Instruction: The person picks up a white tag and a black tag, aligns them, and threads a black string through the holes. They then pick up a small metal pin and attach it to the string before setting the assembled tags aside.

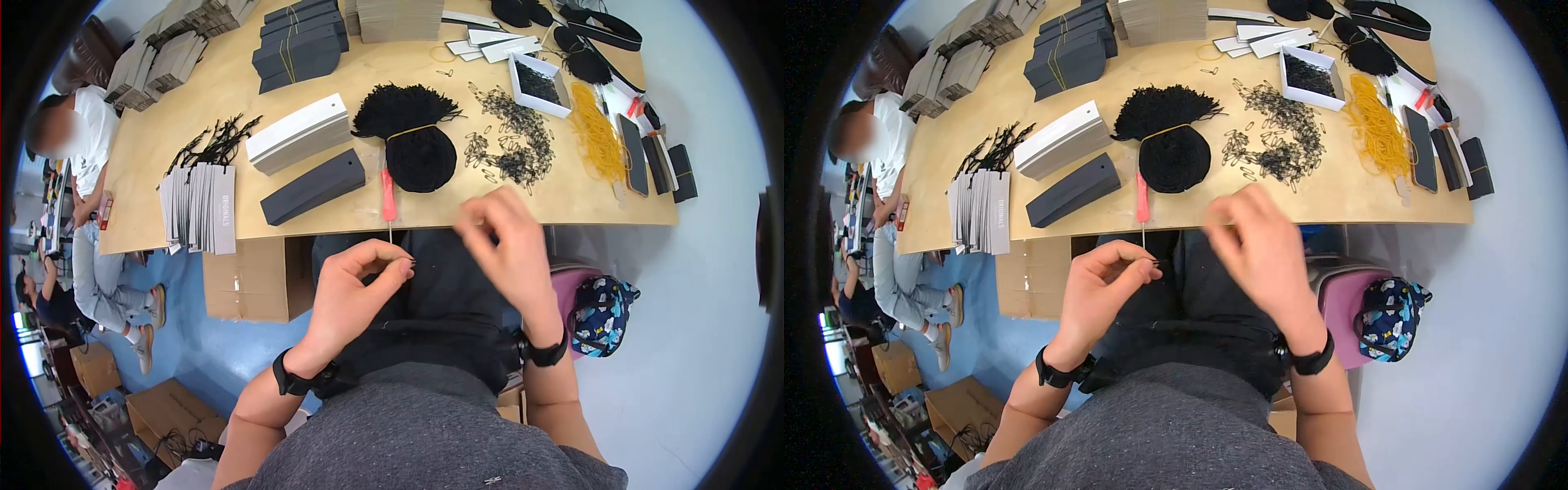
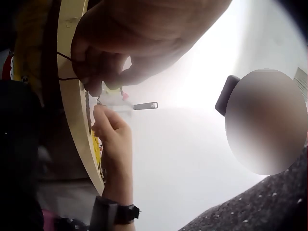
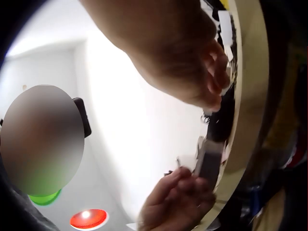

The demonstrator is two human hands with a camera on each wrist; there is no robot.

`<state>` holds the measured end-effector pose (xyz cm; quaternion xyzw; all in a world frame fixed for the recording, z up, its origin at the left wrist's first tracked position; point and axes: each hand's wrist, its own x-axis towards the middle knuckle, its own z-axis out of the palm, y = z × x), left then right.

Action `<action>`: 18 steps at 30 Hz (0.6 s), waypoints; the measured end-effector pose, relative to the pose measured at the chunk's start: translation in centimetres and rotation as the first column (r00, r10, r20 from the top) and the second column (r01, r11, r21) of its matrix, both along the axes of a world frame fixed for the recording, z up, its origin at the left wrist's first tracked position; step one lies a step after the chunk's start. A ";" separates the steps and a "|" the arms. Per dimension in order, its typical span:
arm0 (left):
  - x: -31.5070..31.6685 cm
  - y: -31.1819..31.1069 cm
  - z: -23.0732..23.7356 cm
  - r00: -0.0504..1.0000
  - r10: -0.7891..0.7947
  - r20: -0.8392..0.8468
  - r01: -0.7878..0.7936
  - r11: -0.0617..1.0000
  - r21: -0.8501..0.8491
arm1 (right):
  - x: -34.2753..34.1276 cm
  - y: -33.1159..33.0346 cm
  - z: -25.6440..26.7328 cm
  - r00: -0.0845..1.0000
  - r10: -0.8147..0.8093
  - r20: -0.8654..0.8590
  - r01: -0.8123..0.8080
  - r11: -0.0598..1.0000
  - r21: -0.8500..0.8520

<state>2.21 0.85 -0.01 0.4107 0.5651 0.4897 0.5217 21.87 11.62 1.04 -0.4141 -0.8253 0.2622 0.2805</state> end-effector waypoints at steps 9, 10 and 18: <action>0.0 0.9 0.0 0.975 0.117 0.189 -0.098 0.989 -0.108 | 1.3 4.2 -2.6 0.940 -0.274 0.205 0.167 0.891 0.423; 0.1 1.0 0.1 0.975 0.117 0.189 -0.097 0.989 -0.110 | 1.3 4.3 -2.7 0.940 -0.273 0.205 0.167 0.891 0.421; -0.1 1.5 0.0 0.964 0.146 0.222 -0.121 0.985 -0.122 | 0.3 2.4 -2.3 0.954 -0.279 0.112 0.244 0.936 0.255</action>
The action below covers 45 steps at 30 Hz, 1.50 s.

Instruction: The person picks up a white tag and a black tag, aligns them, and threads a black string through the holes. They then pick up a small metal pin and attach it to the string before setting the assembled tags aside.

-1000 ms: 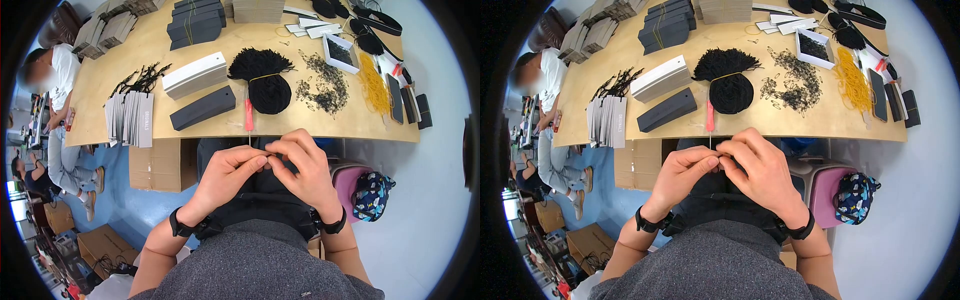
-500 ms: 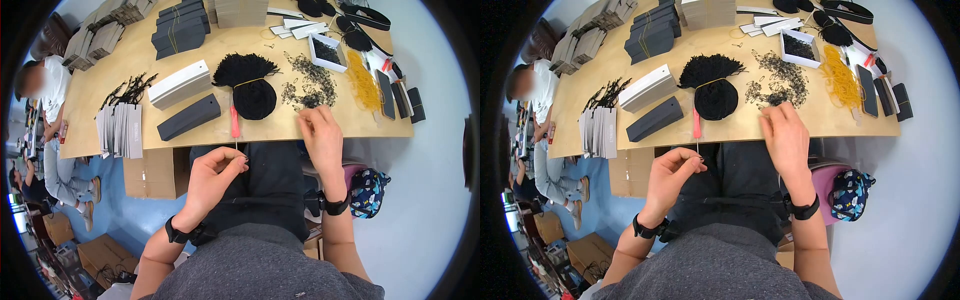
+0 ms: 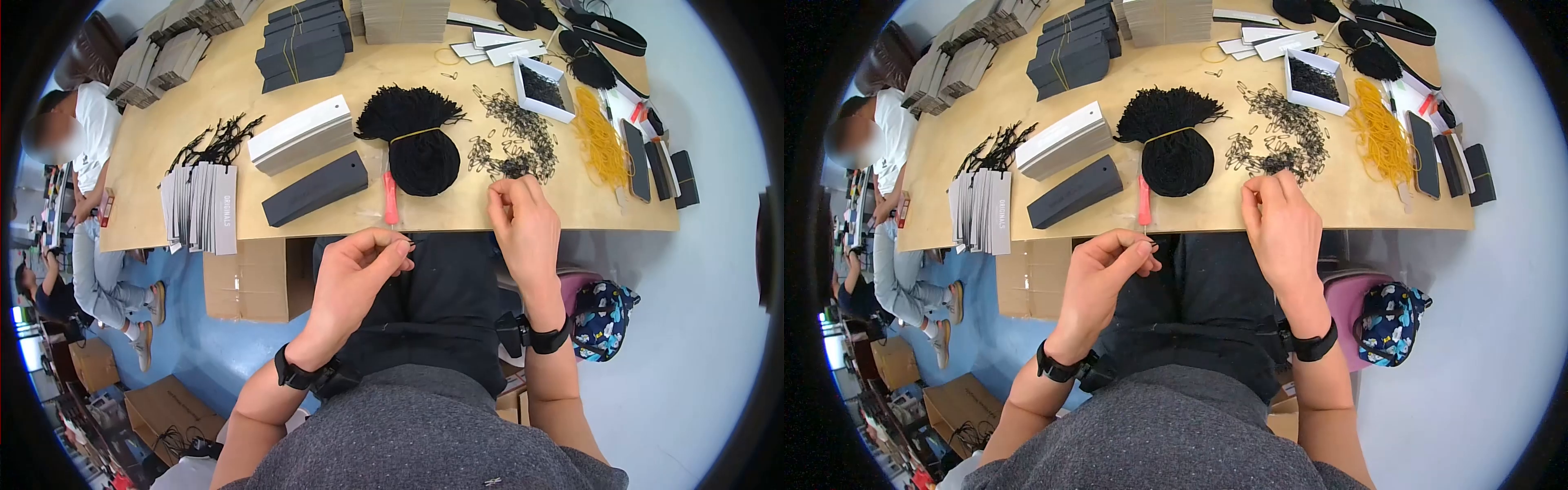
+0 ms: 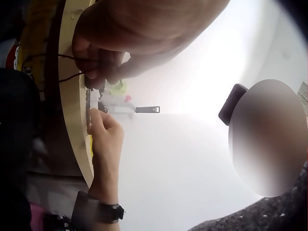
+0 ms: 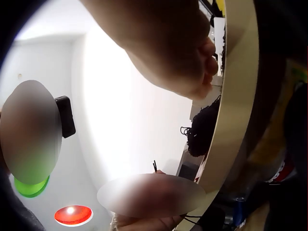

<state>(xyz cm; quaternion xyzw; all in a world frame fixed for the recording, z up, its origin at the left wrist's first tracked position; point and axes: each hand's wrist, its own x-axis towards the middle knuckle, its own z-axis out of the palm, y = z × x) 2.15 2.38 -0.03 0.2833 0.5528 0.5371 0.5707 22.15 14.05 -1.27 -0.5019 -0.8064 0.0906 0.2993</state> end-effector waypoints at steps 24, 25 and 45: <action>-0.4 0.0 -1.2 0.996 -0.023 0.091 0.014 0.995 0.094 | -2.3 -3.8 1.4 0.505 -0.382 -0.774 -0.770 0.205 -0.604; -0.5 -0.1 -1.3 0.996 -0.020 0.090 0.011 0.996 0.092 | -2.4 -3.8 1.2 0.468 -0.421 -0.777 -0.817 0.129 -0.562; -0.2 -0.5 -1.7 0.998 0.056 -0.037 -0.049 0.984 0.171 | -3.4 -4.5 0.3 0.393 -0.685 -0.613 -0.891 -0.120 -0.437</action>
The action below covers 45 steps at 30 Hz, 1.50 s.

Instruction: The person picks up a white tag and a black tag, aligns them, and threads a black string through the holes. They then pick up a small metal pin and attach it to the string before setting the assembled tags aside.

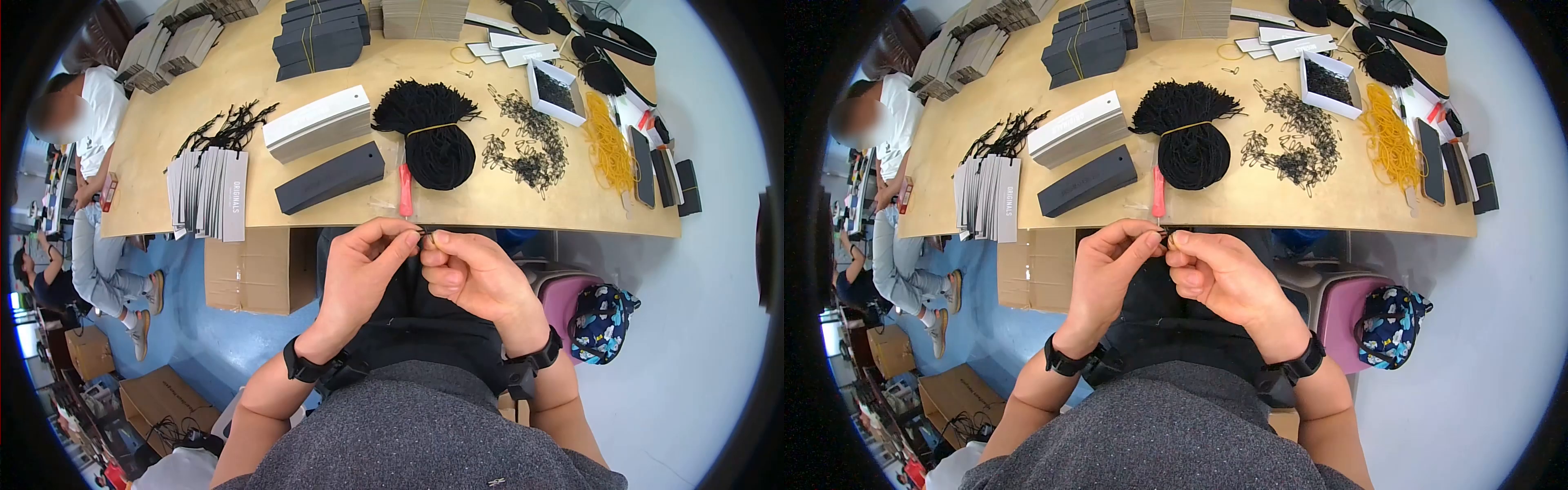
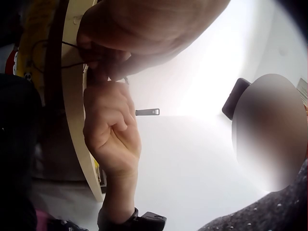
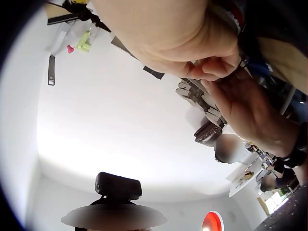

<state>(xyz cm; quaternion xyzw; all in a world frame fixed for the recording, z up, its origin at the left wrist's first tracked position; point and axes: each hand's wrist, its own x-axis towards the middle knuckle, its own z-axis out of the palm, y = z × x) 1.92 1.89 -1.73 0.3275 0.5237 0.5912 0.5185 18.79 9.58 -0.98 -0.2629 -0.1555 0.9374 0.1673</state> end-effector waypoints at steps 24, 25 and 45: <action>0.0 -0.3 0.3 0.999 -0.045 0.018 0.045 0.998 -0.033 | -1.2 -2.0 1.8 0.734 -0.648 0.202 -0.314 -0.060 0.947; -0.1 -0.4 0.5 0.999 -0.044 0.018 0.045 0.998 -0.033 | -1.1 -1.9 1.8 0.741 -0.649 0.174 -0.322 -0.116 0.940; -0.3 -1.1 0.9 0.680 0.136 -0.721 0.165 0.929 0.331 | 0.1 -2.1 2.2 0.813 -0.485 0.321 -0.357 0.021 0.934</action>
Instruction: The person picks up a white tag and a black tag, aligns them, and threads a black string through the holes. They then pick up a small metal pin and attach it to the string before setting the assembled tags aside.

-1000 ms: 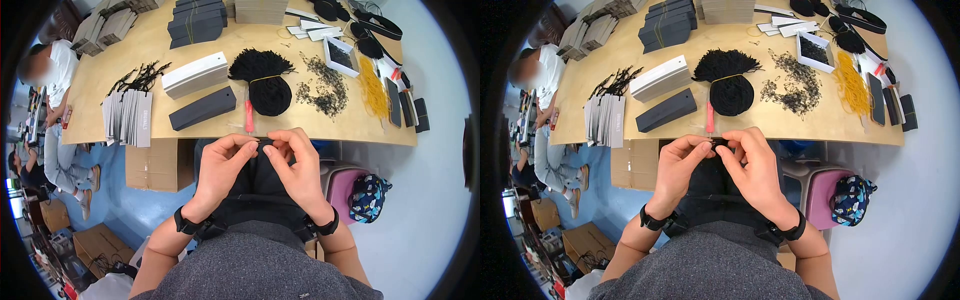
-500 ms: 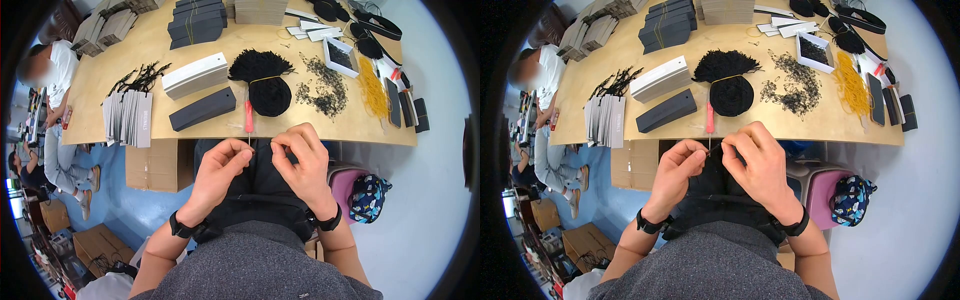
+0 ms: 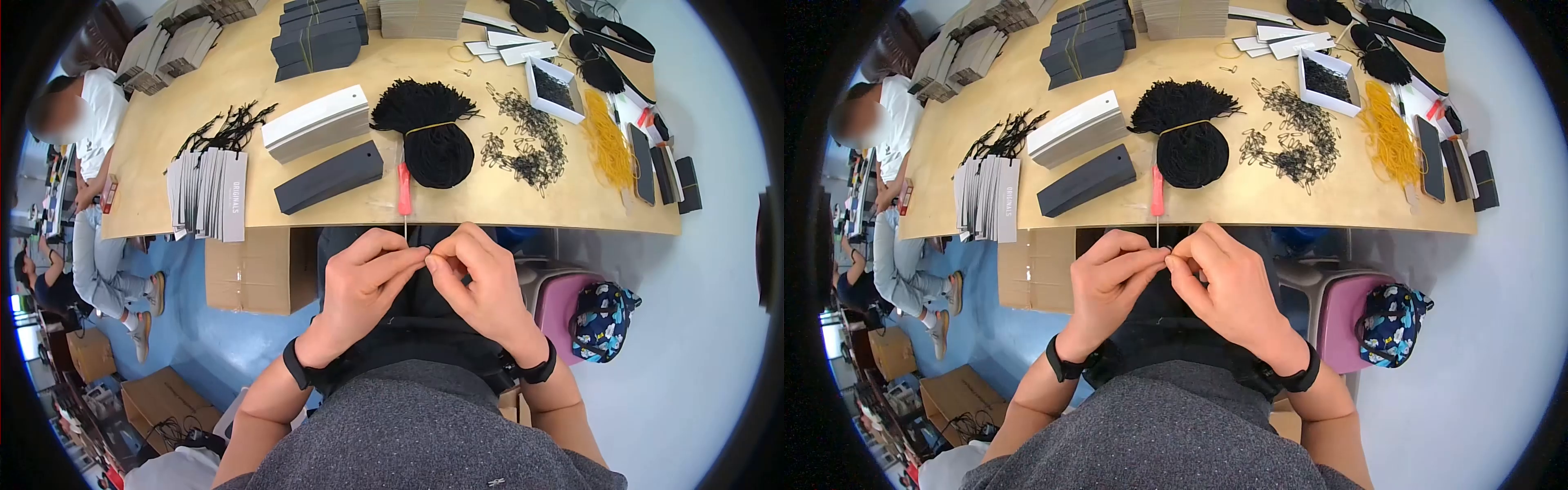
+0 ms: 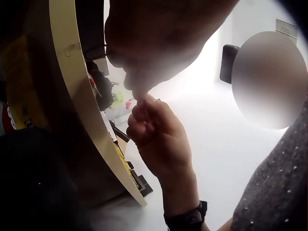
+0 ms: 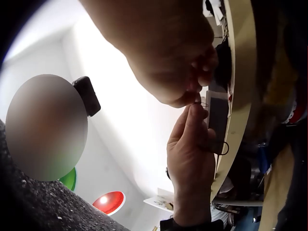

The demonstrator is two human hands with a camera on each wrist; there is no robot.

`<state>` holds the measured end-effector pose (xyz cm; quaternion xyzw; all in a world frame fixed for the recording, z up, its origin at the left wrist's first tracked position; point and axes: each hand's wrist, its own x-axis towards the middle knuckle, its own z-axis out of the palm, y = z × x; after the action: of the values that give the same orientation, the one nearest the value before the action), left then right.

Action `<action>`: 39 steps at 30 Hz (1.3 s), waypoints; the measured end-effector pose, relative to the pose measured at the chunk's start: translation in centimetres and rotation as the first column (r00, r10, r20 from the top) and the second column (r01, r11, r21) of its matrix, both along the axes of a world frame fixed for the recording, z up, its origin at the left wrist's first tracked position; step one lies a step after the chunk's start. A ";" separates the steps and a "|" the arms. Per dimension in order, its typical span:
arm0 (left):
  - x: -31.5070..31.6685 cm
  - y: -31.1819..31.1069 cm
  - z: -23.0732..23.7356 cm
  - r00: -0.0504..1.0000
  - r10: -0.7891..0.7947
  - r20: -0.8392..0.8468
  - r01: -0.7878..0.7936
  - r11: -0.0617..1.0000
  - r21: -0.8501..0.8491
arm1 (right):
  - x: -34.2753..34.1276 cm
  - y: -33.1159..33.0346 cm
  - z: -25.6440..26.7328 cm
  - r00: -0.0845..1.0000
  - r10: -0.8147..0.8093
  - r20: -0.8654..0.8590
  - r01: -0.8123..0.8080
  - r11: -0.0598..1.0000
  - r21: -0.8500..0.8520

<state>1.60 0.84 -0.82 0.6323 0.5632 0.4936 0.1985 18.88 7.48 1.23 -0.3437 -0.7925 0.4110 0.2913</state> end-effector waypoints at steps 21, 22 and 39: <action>-1.2 0.1 1.3 0.654 0.077 0.753 0.459 0.750 -0.476 | 0.7 2.4 1.1 0.972 0.187 0.139 -0.233 0.817 0.527; -1.3 0.0 1.3 0.645 0.078 0.760 0.479 0.734 -0.482 | 0.8 2.3 1.3 0.972 0.187 0.140 -0.233 0.817 0.527; -0.5 -0.4 1.5 0.882 0.045 0.469 0.278 0.753 -0.597 | -0.4 2.4 0.2 0.939 0.196 0.283 -0.331 0.741 0.584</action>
<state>1.12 0.43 0.66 0.4250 0.5940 0.3880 0.5622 18.44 9.85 1.44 -0.1520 -0.9494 0.1257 0.2444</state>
